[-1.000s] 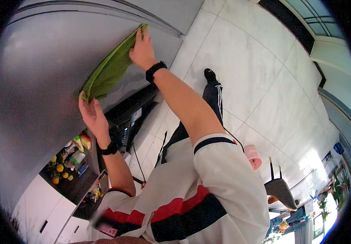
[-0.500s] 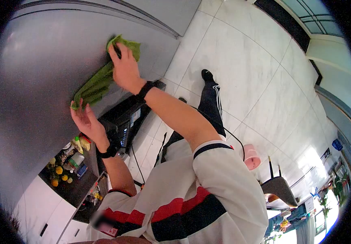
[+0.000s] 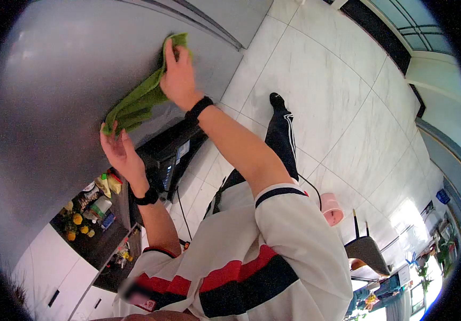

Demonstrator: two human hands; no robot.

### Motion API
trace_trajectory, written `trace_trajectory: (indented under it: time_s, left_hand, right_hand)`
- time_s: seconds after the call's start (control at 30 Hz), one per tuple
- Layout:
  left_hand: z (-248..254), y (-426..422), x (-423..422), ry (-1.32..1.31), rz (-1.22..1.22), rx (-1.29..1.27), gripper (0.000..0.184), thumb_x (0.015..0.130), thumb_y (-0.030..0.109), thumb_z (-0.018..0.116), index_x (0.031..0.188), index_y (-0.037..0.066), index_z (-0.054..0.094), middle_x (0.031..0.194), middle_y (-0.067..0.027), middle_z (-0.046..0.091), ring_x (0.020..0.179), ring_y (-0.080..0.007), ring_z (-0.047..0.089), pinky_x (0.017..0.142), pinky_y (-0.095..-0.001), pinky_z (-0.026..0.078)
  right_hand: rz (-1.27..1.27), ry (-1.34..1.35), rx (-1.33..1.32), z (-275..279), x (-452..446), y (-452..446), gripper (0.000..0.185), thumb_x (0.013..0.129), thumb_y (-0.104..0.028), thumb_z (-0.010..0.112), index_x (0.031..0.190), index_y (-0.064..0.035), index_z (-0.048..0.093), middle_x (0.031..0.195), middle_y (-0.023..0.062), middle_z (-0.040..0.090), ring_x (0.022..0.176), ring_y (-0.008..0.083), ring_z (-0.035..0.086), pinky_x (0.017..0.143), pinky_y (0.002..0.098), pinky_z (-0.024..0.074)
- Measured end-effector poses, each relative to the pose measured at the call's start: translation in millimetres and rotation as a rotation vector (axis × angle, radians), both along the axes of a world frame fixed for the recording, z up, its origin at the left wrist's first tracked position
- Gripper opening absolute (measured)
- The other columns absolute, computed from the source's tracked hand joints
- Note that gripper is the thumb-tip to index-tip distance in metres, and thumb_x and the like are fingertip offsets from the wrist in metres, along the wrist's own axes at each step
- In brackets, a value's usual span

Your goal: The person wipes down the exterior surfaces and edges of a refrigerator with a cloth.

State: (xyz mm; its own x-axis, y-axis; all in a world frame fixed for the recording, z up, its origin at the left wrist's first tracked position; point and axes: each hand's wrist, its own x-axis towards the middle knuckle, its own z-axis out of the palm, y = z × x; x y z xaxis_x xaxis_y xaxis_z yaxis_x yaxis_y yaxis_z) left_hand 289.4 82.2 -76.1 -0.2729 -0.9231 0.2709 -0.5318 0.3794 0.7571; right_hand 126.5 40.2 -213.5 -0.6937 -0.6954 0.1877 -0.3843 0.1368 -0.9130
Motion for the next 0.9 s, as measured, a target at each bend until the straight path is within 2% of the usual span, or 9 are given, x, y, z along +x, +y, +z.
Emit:
trace_trajectory:
  time_s: [0.07,0.2,0.5,0.67,0.8,0.9]
  left_hand:
    - [-1.6,-0.4,-1.1,0.024,-0.012,-0.024,0.051,0.094,0.001,0.051,0.141,0.001,0.034,0.131,-0.0183,0.051,0.119,-0.0232,0.051,0.099,-0.0340,0.042]
    - [-5.5,-3.5,-5.6,0.050,0.018,0.004,0.050,0.094,0.001,0.052,0.141,0.000,0.033,0.133,-0.0189,0.048,0.122,-0.0243,0.050,0.099,-0.0343,0.042]
    - [0.6,2.6,-5.6,0.043,0.006,-0.020,0.050,0.094,0.002,0.053,0.140,0.000,0.034,0.133,-0.0186,0.049,0.124,-0.0256,0.048,0.099,-0.0340,0.043]
    - [14.5,4.7,4.3,0.035,0.015,-0.017,0.050,0.093,0.003,0.051,0.141,0.001,0.034,0.134,-0.0182,0.047,0.124,-0.0263,0.048,0.101,-0.0389,0.041]
    - [19.3,3.6,12.7,0.043,0.026,-0.045,0.050,0.094,0.004,0.053,0.141,0.003,0.035,0.131,-0.0186,0.051,0.124,-0.0248,0.048,0.099,-0.0352,0.042]
    - [19.2,3.8,13.5,0.058,0.020,-0.045,0.049,0.094,0.004,0.053,0.141,0.003,0.035,0.131,-0.0184,0.051,0.124,-0.0250,0.048,0.100,-0.0357,0.042]
  right_hand:
    - [0.005,0.054,-0.056,14.6,-1.9,-3.1,0.084,0.073,0.002,0.061,0.147,0.0003,0.022,0.125,0.0289,0.037,0.108,0.0452,0.044,0.094,0.0497,0.0416]
    - [0.004,-0.012,0.001,14.9,-9.2,-0.7,0.075,0.071,0.007,0.055,0.142,0.0011,0.032,0.123,0.0231,0.042,0.110,0.0410,0.046,0.094,0.0443,0.0435]
    - [0.061,-0.077,0.002,4.1,18.2,18.1,0.074,0.070,0.006,0.055,0.141,0.0016,0.033,0.123,0.0209,0.044,0.110,0.0409,0.047,0.092,0.0427,0.0454]
    - [0.047,-0.139,0.016,8.3,11.1,12.4,0.073,0.072,0.005,0.057,0.141,0.0019,0.032,0.125,0.0220,0.043,0.112,0.0410,0.047,0.093,0.0428,0.0449]
    - [-0.029,-0.083,0.042,3.7,-6.9,-6.2,0.076,0.074,-0.002,0.063,0.141,0.0044,0.029,0.126,0.0231,0.041,0.108,0.0425,0.047,0.091,0.0442,0.0460]
    - [-0.037,-0.076,0.022,4.7,-5.4,-4.4,0.075,0.073,-0.001,0.062,0.141,0.0042,0.030,0.126,0.0227,0.042,0.107,0.0418,0.048,0.092,0.0438,0.0452]
